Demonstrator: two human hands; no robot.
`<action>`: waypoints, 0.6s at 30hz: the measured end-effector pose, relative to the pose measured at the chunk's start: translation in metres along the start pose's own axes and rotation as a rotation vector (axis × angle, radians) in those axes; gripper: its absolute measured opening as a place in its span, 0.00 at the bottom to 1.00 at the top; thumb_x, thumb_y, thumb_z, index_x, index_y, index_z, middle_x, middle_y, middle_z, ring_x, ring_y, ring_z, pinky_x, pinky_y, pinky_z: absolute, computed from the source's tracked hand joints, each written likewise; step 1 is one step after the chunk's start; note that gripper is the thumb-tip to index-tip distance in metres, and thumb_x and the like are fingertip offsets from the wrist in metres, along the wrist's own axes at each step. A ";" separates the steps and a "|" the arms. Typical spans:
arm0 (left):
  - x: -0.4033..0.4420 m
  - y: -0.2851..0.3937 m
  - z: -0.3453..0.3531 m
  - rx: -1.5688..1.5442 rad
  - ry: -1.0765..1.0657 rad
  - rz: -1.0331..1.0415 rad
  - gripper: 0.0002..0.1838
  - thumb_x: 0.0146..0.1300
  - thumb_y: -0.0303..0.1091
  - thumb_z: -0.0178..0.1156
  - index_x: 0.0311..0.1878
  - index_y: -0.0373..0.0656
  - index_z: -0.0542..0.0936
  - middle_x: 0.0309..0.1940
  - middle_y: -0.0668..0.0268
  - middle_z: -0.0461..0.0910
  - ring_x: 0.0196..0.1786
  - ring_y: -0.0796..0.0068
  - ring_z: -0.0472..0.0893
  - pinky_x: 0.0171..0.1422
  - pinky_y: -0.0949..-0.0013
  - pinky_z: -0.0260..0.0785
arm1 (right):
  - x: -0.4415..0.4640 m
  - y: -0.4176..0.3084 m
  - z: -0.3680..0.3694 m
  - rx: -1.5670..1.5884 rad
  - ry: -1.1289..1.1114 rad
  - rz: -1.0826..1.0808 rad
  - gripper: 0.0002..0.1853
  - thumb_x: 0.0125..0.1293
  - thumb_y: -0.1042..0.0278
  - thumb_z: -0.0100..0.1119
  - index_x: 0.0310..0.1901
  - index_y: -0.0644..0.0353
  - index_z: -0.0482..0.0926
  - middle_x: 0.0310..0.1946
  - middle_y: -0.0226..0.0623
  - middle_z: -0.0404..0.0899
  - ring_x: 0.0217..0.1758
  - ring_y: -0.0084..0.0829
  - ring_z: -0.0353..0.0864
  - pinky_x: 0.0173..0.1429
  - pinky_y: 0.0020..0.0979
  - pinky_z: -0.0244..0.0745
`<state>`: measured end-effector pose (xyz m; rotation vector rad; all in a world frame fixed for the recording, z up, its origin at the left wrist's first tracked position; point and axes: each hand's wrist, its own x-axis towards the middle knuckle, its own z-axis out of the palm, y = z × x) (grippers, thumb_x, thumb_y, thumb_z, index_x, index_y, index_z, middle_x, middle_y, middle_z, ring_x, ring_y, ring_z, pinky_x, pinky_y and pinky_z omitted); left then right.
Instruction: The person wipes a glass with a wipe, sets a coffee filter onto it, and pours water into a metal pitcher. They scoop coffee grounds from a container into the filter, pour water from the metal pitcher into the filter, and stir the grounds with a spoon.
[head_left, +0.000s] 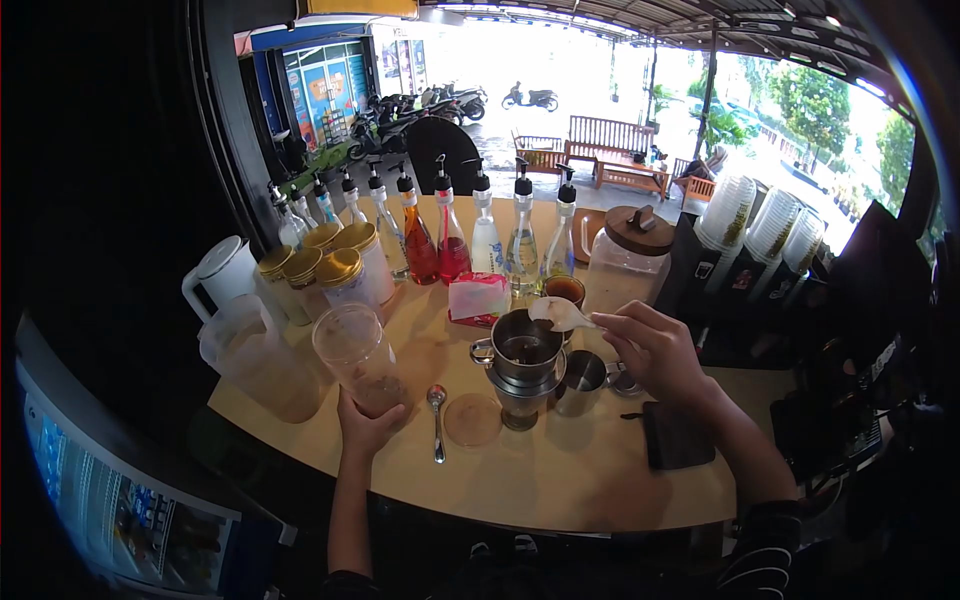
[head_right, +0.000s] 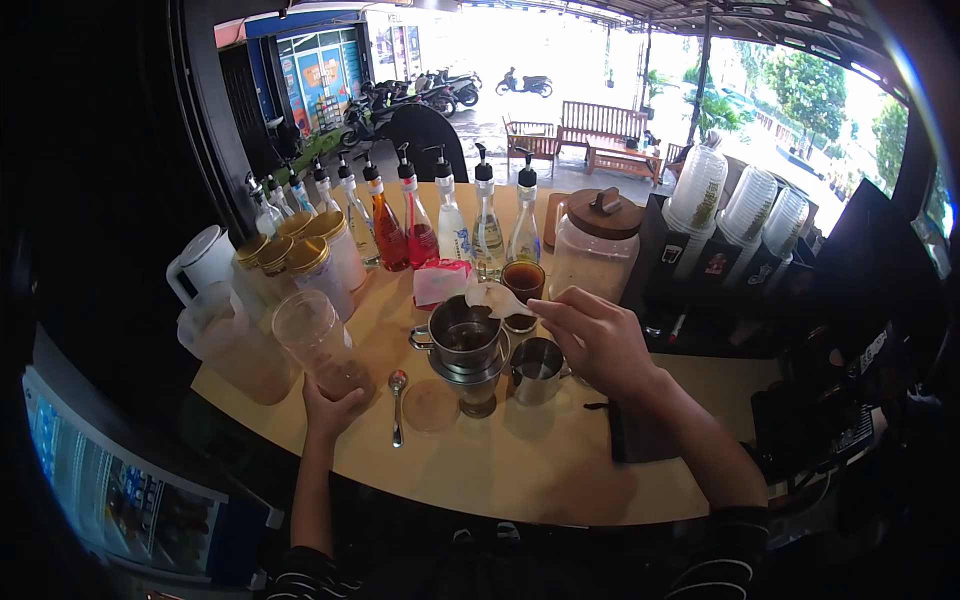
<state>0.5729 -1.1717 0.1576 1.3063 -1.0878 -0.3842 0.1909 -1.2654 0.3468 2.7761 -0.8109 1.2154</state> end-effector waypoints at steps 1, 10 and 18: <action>0.000 0.000 0.000 0.000 -0.001 0.004 0.47 0.36 0.26 0.74 0.63 0.37 0.62 0.55 0.59 0.71 0.57 0.67 0.74 0.60 0.64 0.69 | 0.001 0.000 0.000 -0.001 0.004 0.000 0.12 0.60 0.74 0.61 0.46 0.55 0.82 0.31 0.33 0.77 0.30 0.33 0.80 0.34 0.32 0.77; 0.001 -0.010 -0.003 -0.009 0.000 0.006 0.47 0.35 0.26 0.75 0.62 0.38 0.63 0.55 0.59 0.71 0.58 0.66 0.73 0.61 0.64 0.68 | 0.007 0.002 0.003 -0.088 0.015 -0.131 0.15 0.54 0.77 0.62 0.45 0.56 0.82 0.30 0.33 0.76 0.32 0.33 0.80 0.35 0.32 0.76; 0.003 -0.003 -0.003 0.143 -0.011 0.152 0.47 0.34 0.32 0.78 0.60 0.38 0.64 0.54 0.58 0.72 0.57 0.65 0.74 0.61 0.63 0.68 | 0.027 -0.011 0.000 -0.027 0.018 -0.159 0.18 0.53 0.79 0.59 0.47 0.55 0.81 0.32 0.33 0.76 0.35 0.35 0.79 0.39 0.35 0.76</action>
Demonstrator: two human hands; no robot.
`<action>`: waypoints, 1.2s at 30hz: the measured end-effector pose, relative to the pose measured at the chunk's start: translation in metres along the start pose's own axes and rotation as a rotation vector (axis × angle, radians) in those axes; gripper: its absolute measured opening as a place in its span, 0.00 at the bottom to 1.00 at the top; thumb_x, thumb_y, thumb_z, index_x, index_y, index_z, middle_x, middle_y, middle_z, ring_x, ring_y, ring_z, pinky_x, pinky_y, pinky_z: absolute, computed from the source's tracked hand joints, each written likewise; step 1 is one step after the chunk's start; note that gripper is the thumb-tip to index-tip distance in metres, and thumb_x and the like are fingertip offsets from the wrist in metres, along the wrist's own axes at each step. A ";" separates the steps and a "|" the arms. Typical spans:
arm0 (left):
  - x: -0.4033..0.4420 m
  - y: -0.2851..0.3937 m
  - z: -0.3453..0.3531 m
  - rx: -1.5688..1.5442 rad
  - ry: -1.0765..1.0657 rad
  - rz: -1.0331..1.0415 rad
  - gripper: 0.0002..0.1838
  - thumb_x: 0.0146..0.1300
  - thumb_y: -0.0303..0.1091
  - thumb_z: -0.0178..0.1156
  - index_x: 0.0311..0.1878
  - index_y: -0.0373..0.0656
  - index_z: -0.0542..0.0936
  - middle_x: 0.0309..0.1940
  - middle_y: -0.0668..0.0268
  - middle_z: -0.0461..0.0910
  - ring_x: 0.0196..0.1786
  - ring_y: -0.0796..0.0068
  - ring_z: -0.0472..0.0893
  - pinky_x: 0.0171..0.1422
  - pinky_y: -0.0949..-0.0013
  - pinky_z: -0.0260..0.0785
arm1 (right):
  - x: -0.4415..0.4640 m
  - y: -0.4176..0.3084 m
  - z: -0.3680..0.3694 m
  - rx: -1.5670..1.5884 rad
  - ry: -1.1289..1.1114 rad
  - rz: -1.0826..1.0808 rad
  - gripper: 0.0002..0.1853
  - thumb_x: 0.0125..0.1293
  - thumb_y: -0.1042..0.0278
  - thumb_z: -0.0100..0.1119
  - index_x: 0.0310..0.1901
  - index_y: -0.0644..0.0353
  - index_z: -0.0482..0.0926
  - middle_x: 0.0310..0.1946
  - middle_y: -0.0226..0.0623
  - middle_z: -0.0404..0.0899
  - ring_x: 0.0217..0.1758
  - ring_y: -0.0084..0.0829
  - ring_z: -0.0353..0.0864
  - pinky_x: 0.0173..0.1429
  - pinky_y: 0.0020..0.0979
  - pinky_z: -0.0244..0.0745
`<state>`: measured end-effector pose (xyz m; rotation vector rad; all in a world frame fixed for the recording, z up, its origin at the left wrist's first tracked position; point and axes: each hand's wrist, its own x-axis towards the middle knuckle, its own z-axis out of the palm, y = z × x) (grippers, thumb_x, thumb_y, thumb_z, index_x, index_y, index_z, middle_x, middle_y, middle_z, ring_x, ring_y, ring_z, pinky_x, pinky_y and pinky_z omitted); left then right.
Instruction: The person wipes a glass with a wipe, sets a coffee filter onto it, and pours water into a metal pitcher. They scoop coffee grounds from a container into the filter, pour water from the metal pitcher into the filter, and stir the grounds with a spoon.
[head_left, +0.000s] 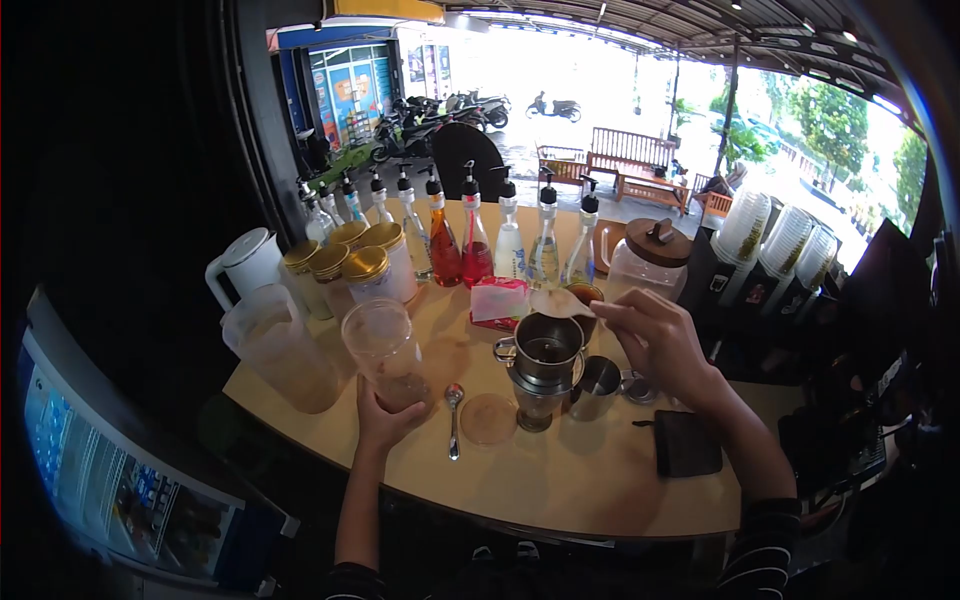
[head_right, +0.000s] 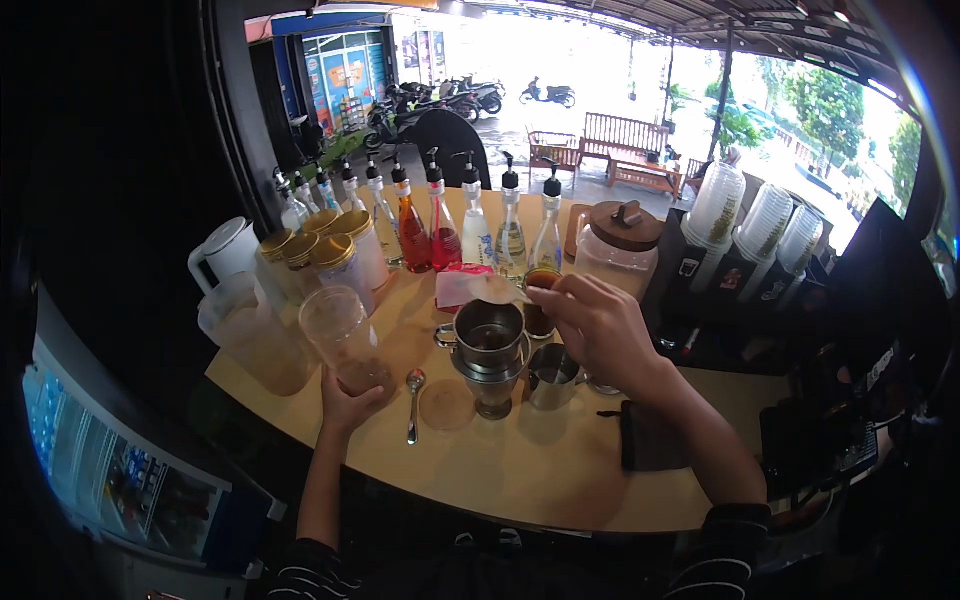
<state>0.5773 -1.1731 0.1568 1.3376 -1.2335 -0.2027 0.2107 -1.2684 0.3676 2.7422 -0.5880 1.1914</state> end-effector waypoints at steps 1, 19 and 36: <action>-0.001 0.003 0.000 0.006 0.013 -0.003 0.47 0.34 0.32 0.78 0.60 0.38 0.64 0.54 0.58 0.72 0.57 0.65 0.74 0.61 0.63 0.68 | 0.009 -0.004 0.001 0.008 -0.002 -0.012 0.18 0.53 0.79 0.59 0.47 0.55 0.81 0.32 0.33 0.76 0.35 0.35 0.79 0.39 0.35 0.76; -0.006 0.007 -0.002 0.076 -0.003 -0.059 0.50 0.32 0.38 0.79 0.62 0.36 0.64 0.53 0.54 0.74 0.60 0.58 0.72 0.65 0.60 0.64 | 0.134 -0.070 0.128 -0.219 -0.195 -0.503 0.11 0.53 0.72 0.61 0.39 0.54 0.82 0.40 0.30 0.77 0.50 0.28 0.76 0.62 0.40 0.61; 0.009 0.115 0.093 -0.063 -0.015 0.420 0.41 0.48 0.44 0.71 0.63 0.38 0.65 0.56 0.55 0.68 0.60 0.60 0.69 0.65 0.58 0.61 | -0.136 0.059 0.075 0.381 -0.123 0.842 0.15 0.67 0.65 0.55 0.49 0.66 0.77 0.41 0.42 0.81 0.41 0.30 0.80 0.47 0.29 0.74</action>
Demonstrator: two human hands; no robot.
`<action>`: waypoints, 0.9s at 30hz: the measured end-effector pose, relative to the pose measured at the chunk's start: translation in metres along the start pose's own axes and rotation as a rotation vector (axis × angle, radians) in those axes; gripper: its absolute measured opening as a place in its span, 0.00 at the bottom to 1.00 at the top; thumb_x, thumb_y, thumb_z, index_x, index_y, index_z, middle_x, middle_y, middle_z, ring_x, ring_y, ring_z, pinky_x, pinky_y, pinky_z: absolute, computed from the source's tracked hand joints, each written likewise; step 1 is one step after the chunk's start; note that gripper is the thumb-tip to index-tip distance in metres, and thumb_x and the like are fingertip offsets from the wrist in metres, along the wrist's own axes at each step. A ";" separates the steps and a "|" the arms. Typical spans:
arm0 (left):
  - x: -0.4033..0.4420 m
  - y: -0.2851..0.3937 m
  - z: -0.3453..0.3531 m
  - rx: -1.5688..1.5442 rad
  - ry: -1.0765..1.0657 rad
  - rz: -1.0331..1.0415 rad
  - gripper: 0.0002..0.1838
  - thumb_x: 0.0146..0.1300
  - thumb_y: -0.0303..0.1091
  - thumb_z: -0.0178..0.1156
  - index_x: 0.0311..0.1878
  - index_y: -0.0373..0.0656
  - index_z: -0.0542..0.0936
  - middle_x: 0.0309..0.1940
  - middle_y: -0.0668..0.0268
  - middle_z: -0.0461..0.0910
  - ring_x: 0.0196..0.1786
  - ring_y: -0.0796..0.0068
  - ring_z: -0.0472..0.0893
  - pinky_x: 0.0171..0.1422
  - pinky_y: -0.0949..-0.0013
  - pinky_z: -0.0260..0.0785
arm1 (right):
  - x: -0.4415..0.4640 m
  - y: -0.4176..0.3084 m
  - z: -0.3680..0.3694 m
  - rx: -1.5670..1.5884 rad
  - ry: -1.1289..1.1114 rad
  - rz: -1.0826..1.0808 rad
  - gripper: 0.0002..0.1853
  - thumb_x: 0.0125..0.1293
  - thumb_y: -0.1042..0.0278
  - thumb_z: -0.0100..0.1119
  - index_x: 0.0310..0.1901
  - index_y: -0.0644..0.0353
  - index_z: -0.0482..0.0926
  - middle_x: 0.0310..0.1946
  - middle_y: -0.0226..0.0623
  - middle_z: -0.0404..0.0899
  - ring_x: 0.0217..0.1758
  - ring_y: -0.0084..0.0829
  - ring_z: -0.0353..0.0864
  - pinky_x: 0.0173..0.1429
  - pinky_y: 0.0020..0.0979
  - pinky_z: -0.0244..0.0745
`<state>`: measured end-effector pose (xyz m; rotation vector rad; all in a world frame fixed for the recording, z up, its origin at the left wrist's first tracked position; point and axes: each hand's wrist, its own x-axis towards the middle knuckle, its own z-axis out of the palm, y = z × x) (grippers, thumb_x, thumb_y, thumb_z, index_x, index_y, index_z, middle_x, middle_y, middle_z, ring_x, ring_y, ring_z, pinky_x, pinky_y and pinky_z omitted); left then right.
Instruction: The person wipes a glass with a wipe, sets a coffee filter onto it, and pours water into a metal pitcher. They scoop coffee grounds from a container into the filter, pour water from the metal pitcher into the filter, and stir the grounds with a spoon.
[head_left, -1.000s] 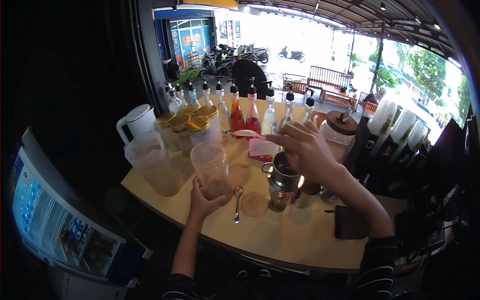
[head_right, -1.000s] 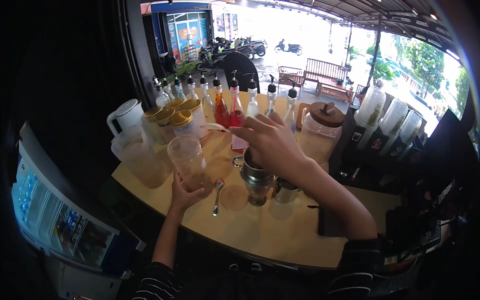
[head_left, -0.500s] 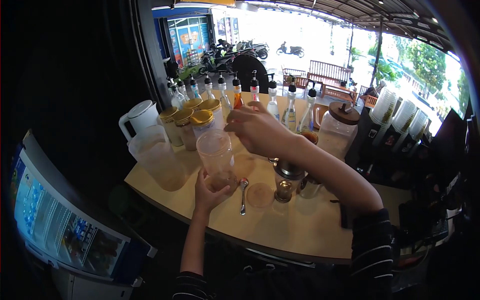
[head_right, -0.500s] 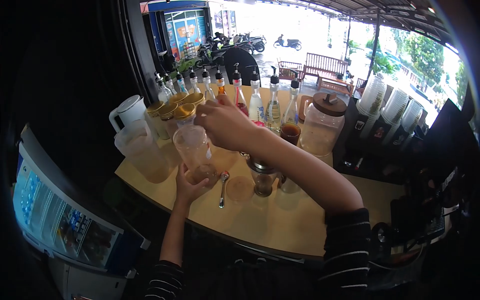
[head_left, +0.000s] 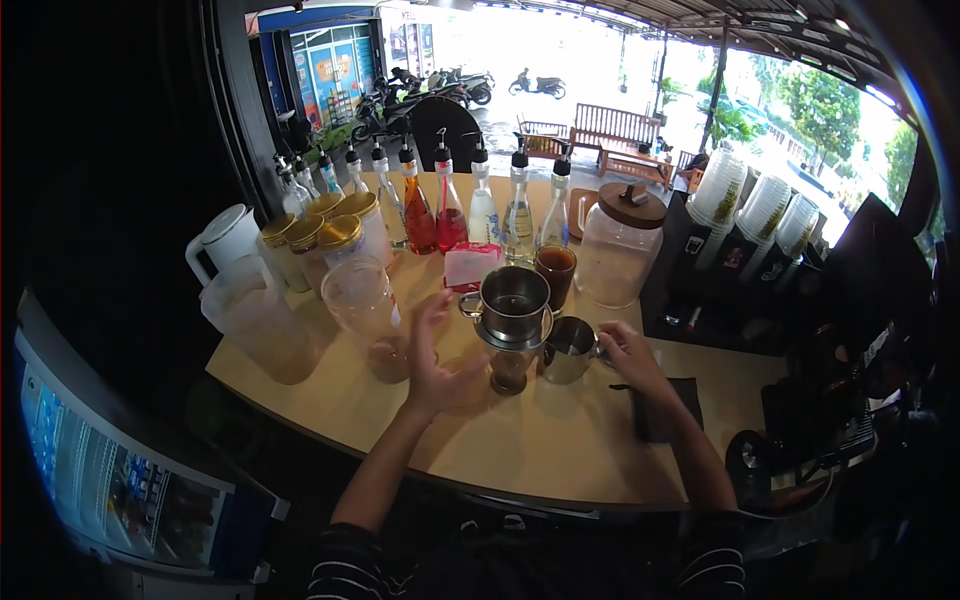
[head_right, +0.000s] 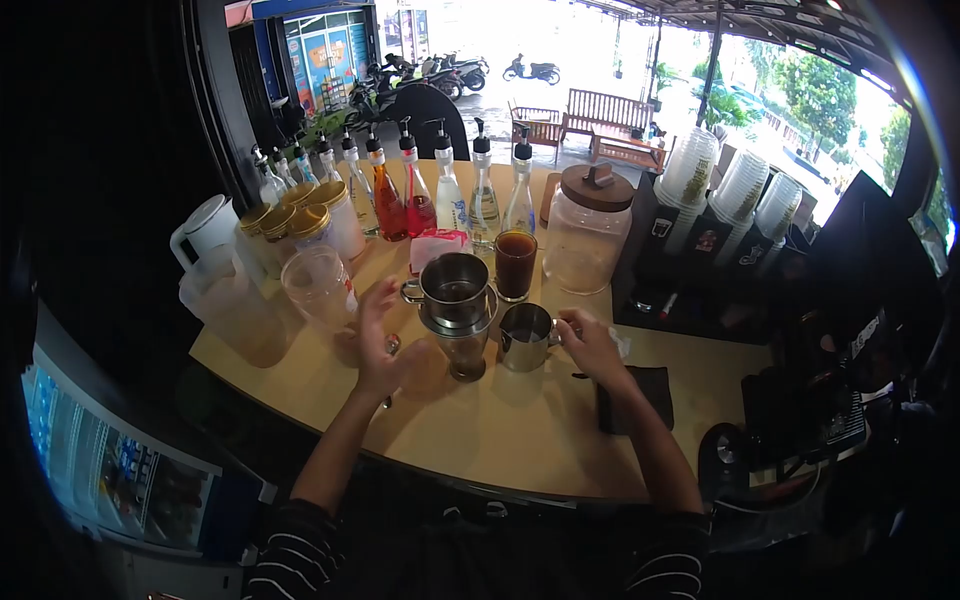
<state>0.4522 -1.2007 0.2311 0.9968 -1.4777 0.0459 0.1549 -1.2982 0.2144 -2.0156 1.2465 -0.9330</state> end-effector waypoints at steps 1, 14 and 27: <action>0.007 0.002 0.013 -0.217 -0.040 -0.077 0.43 0.47 0.44 0.72 0.64 0.39 0.63 0.58 0.56 0.68 0.63 0.60 0.67 0.67 0.58 0.59 | -0.002 0.008 0.003 0.112 -0.042 0.090 0.16 0.69 0.63 0.53 0.50 0.66 0.76 0.41 0.40 0.82 0.41 0.28 0.80 0.48 0.28 0.73; 0.017 0.009 0.033 -0.478 -0.289 -0.517 0.38 0.46 0.34 0.75 0.59 0.35 0.66 0.53 0.58 0.76 0.58 0.69 0.75 0.64 0.64 0.66 | -0.013 0.026 0.029 0.796 0.087 0.026 0.09 0.70 0.66 0.55 0.33 0.55 0.67 0.26 0.22 0.70 0.30 0.13 0.68 0.36 0.20 0.65; 0.015 0.002 0.037 -0.486 -0.264 -0.472 0.41 0.43 0.37 0.77 0.58 0.34 0.66 0.52 0.57 0.74 0.56 0.68 0.76 0.61 0.65 0.70 | 0.030 -0.097 -0.067 0.857 0.023 -0.146 0.07 0.64 0.74 0.60 0.32 0.58 0.71 0.26 0.23 0.72 0.29 0.12 0.70 0.36 0.18 0.65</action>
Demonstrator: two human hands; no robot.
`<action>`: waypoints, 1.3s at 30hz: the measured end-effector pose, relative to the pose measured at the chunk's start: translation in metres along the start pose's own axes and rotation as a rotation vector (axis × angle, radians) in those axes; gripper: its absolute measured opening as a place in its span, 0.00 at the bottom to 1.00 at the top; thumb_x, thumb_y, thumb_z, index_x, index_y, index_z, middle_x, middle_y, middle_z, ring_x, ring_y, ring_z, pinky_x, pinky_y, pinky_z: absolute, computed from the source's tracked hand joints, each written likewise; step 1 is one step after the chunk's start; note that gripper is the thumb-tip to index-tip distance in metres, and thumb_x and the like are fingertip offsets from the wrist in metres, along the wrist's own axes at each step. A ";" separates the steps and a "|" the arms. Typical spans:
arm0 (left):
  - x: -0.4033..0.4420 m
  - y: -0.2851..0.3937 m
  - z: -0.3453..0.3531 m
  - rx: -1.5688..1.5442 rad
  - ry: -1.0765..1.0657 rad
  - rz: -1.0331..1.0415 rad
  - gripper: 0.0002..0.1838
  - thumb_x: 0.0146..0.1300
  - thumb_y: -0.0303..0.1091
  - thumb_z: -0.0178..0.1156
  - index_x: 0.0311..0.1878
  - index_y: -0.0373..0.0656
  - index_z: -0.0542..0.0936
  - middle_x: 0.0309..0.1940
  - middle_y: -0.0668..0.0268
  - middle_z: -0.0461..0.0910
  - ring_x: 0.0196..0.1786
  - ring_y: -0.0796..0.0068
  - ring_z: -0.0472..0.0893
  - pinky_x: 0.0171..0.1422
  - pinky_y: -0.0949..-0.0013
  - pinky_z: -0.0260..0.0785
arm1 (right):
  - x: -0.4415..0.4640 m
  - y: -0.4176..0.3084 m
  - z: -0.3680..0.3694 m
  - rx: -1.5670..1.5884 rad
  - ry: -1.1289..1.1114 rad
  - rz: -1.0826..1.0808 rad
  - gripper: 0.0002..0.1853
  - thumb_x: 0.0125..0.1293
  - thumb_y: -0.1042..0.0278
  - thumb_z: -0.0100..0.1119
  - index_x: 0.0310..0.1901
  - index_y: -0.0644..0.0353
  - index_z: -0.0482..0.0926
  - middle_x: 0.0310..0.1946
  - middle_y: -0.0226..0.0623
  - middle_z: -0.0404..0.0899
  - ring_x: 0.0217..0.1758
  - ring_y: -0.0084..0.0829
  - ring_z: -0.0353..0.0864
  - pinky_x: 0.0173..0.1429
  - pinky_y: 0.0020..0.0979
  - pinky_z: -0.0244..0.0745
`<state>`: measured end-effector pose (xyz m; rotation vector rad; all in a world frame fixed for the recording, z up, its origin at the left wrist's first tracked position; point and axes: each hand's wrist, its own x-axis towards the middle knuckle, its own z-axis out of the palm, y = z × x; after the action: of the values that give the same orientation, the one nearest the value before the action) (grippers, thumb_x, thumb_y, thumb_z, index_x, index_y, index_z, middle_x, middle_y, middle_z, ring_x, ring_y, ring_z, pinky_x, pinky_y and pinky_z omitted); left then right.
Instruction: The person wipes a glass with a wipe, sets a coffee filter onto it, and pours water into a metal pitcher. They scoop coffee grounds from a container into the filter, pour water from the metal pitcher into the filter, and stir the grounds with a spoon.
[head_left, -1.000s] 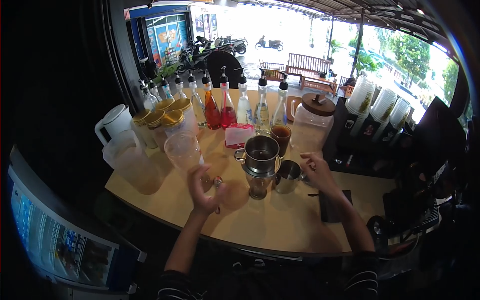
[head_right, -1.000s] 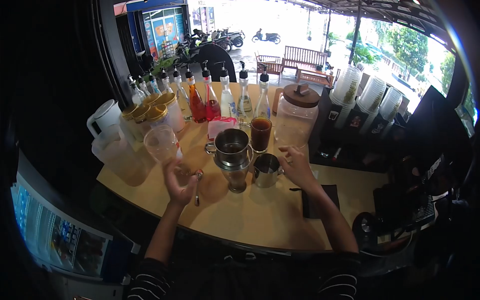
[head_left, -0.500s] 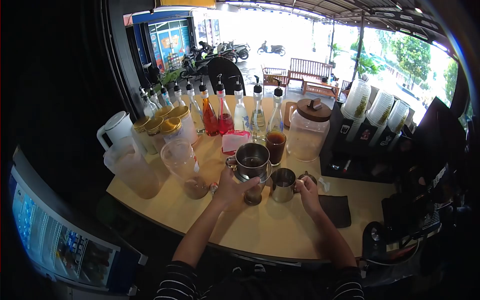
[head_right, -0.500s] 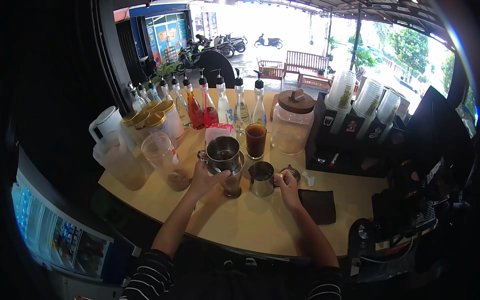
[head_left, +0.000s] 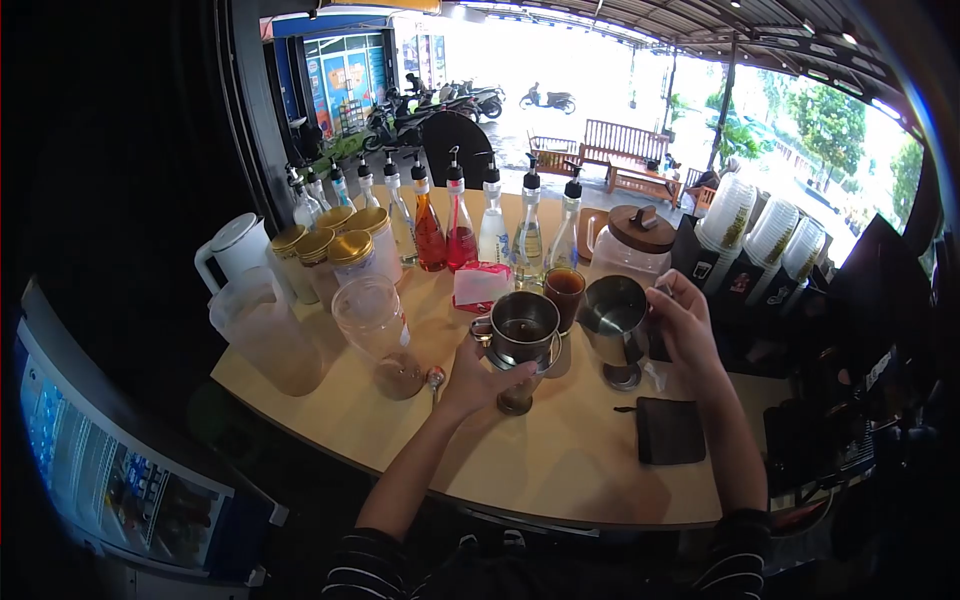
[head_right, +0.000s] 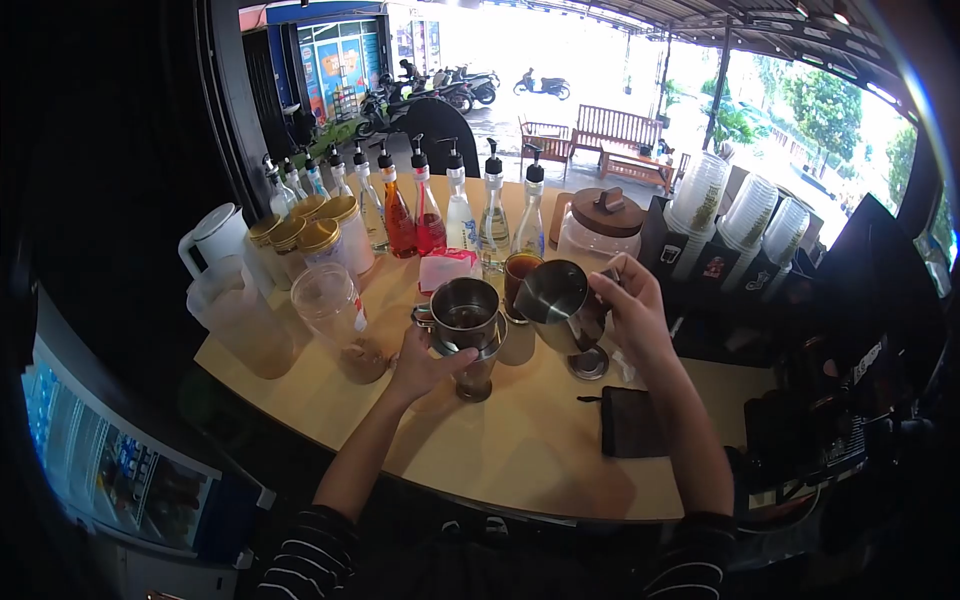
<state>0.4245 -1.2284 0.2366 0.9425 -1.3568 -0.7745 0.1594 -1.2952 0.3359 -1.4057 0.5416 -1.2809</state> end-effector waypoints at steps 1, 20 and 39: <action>-0.001 0.001 0.000 -0.015 -0.009 -0.019 0.41 0.43 0.37 0.77 0.58 0.34 0.66 0.52 0.57 0.74 0.56 0.68 0.76 0.61 0.65 0.70 | 0.004 -0.008 0.005 -0.035 -0.034 0.001 0.07 0.63 0.75 0.60 0.32 0.58 0.71 0.27 0.24 0.73 0.30 0.12 0.71 0.37 0.18 0.66; 0.001 0.008 -0.001 0.004 -0.048 -0.082 0.40 0.42 0.37 0.77 0.59 0.37 0.68 0.52 0.59 0.76 0.55 0.69 0.77 0.62 0.65 0.69 | 0.044 -0.042 0.055 -0.266 -0.173 -0.026 0.07 0.62 0.77 0.62 0.32 0.60 0.71 0.28 0.24 0.75 0.32 0.10 0.73 0.35 0.15 0.69; 0.000 0.008 0.000 0.003 -0.017 -0.053 0.39 0.43 0.39 0.77 0.57 0.37 0.69 0.51 0.59 0.76 0.55 0.70 0.77 0.60 0.66 0.69 | 0.054 -0.036 0.060 -0.274 -0.240 -0.036 0.10 0.60 0.76 0.64 0.32 0.61 0.70 0.26 0.23 0.75 0.28 0.08 0.71 0.29 0.12 0.65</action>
<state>0.4239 -1.2244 0.2437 0.9797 -1.3526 -0.8220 0.2180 -1.3074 0.4012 -1.7767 0.5435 -1.0747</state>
